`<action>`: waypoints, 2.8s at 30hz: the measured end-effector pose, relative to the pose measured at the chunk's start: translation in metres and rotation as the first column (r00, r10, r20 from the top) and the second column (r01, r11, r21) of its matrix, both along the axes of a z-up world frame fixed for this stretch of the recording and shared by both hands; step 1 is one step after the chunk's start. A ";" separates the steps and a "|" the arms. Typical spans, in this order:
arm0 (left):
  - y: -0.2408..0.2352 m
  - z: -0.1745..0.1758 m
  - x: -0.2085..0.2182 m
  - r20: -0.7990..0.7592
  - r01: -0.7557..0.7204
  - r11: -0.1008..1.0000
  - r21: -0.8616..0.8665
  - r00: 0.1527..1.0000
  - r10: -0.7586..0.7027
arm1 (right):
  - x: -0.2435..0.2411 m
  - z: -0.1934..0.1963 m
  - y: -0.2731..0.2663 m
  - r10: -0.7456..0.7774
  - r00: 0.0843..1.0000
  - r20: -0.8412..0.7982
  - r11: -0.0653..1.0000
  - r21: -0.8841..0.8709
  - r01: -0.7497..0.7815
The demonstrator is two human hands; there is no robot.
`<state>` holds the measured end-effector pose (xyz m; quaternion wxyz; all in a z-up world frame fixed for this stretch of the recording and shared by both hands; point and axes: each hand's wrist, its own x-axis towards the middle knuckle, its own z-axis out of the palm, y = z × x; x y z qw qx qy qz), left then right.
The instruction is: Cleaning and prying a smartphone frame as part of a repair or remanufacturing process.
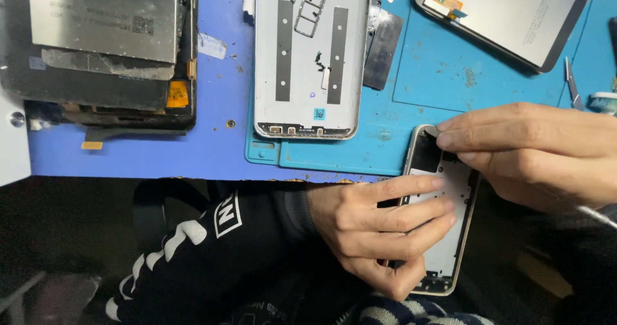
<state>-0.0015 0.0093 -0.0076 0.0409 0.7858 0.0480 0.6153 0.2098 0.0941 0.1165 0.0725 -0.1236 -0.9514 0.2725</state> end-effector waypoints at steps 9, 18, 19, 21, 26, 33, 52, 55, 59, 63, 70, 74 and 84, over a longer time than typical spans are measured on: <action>0.000 0.003 -0.002 -0.024 0.027 0.999 -0.018 0.999 -0.028 | -0.002 0.003 -0.001 -0.030 1.000 -0.004 1.000 -0.005 0.030; 0.001 0.004 -0.003 -0.019 0.041 0.999 -0.021 0.999 -0.041 | -0.007 -0.002 -0.005 -0.075 0.994 -0.084 0.997 0.016 0.077; 0.000 0.005 -0.003 -0.022 0.047 0.998 -0.031 0.999 -0.047 | -0.006 -0.001 -0.005 -0.069 0.995 -0.077 0.997 0.019 0.071; 0.002 0.006 -0.004 -0.021 0.039 0.999 -0.015 0.999 -0.039 | -0.008 -0.002 -0.007 -0.081 0.994 -0.074 0.996 0.026 0.083; 0.000 0.012 -0.016 -0.036 0.091 0.996 -0.021 0.995 -0.091 | -0.012 0.004 -0.011 -0.154 0.986 -0.069 0.988 0.015 0.156; -0.021 0.031 -0.052 -0.267 -0.065 0.994 0.091 0.960 0.087 | 0.083 -0.044 -0.027 -0.502 0.860 -0.095 0.860 -0.157 0.485; -0.005 0.095 0.004 -0.432 0.002 0.927 -0.374 0.885 -0.176 | 0.072 -0.024 -0.126 -0.884 0.374 -0.279 0.407 -0.068 0.911; -0.007 0.098 0.008 -0.496 -0.062 0.919 -0.390 0.855 -0.153 | 0.069 -0.021 -0.126 -0.856 0.433 -0.281 0.463 -0.045 0.885; -0.011 0.096 0.013 -0.533 -0.091 0.933 -0.347 0.838 -0.117 | 0.063 -0.028 -0.124 -0.817 0.495 -0.295 0.523 -0.021 0.852; -0.012 0.091 0.015 -0.532 -0.126 0.931 -0.343 0.843 -0.082 | 0.054 -0.018 -0.113 -0.748 0.580 -0.322 0.595 0.064 0.802; -0.011 0.088 0.016 -0.505 -0.123 0.944 -0.307 0.862 -0.052 | 0.048 -0.008 -0.101 -0.729 0.620 -0.290 0.629 0.072 0.774; -0.013 0.088 0.020 -0.500 -0.141 0.951 -0.276 0.866 -0.016 | 0.054 -0.008 -0.103 -0.725 0.640 -0.253 0.651 0.048 0.757; -0.013 0.084 0.020 -0.458 -0.168 0.947 -0.273 0.888 0.025 | 0.079 -0.035 -0.104 -0.693 0.672 -0.261 0.704 -0.043 0.709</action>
